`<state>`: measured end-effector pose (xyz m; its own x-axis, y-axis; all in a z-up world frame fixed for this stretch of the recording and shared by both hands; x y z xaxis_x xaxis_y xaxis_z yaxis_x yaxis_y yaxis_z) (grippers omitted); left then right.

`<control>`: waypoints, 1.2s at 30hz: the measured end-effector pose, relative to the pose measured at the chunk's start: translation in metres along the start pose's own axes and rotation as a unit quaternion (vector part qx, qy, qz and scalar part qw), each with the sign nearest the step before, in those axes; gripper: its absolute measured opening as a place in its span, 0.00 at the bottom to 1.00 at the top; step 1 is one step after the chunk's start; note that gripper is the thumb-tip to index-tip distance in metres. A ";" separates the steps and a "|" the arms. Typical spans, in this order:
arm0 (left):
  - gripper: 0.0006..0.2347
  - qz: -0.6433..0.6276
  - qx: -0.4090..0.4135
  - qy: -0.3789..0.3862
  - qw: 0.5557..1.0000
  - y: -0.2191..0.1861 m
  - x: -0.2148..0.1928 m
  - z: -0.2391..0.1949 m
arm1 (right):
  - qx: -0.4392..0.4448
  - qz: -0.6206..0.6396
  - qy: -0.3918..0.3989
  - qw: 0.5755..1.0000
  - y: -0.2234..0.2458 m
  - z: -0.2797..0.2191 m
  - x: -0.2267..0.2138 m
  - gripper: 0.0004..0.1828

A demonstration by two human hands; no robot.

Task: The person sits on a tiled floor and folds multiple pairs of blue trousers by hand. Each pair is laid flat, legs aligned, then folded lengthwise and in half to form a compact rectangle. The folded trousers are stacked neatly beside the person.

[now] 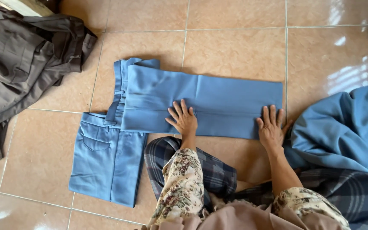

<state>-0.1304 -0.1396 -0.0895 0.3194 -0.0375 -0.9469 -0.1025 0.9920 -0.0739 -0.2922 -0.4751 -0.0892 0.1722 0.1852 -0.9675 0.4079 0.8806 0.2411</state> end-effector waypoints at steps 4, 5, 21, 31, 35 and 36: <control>0.31 0.019 0.039 -0.095 0.995 -0.029 -0.039 0.000 | 0.022 0.025 -0.038 0.999 0.016 0.006 -0.019 0.39; 0.26 -0.074 0.175 -0.111 0.976 -0.055 -0.040 -0.008 | -0.052 -0.004 -0.075 0.996 0.037 0.007 -0.032 0.35; 0.25 -0.046 0.058 -0.052 0.996 -0.038 -0.014 -0.015 | 0.223 0.070 -0.008 0.972 -0.024 0.027 -0.028 0.51; 0.24 -0.139 0.043 0.008 0.989 -0.034 0.018 -0.036 | 0.235 0.131 0.054 0.962 -0.055 0.045 0.012 0.32; 0.22 -0.247 -0.001 0.153 0.957 -0.035 0.011 -0.032 | 0.306 0.557 0.088 0.767 0.014 0.027 -0.138 0.29; 0.24 -0.286 -0.013 0.182 0.940 -0.039 0.010 -0.031 | 0.313 0.604 0.123 0.723 0.002 0.035 -0.144 0.15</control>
<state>-0.1525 -0.1820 -0.1059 -0.0146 -0.6085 -0.7934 -0.0367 0.7933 -0.6077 -0.2842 -0.5153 0.0532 0.6077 0.7941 0.0115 0.4326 -0.3431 0.8338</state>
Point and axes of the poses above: each hand's wrist, its own z-axis towards the middle knuckle, its own x-axis out of the palm, y = z × x, the point moved 6 cm from there along z, towards the middle knuckle, and after that the axes turned 2 degrees about -y, right-handed, at the moved point
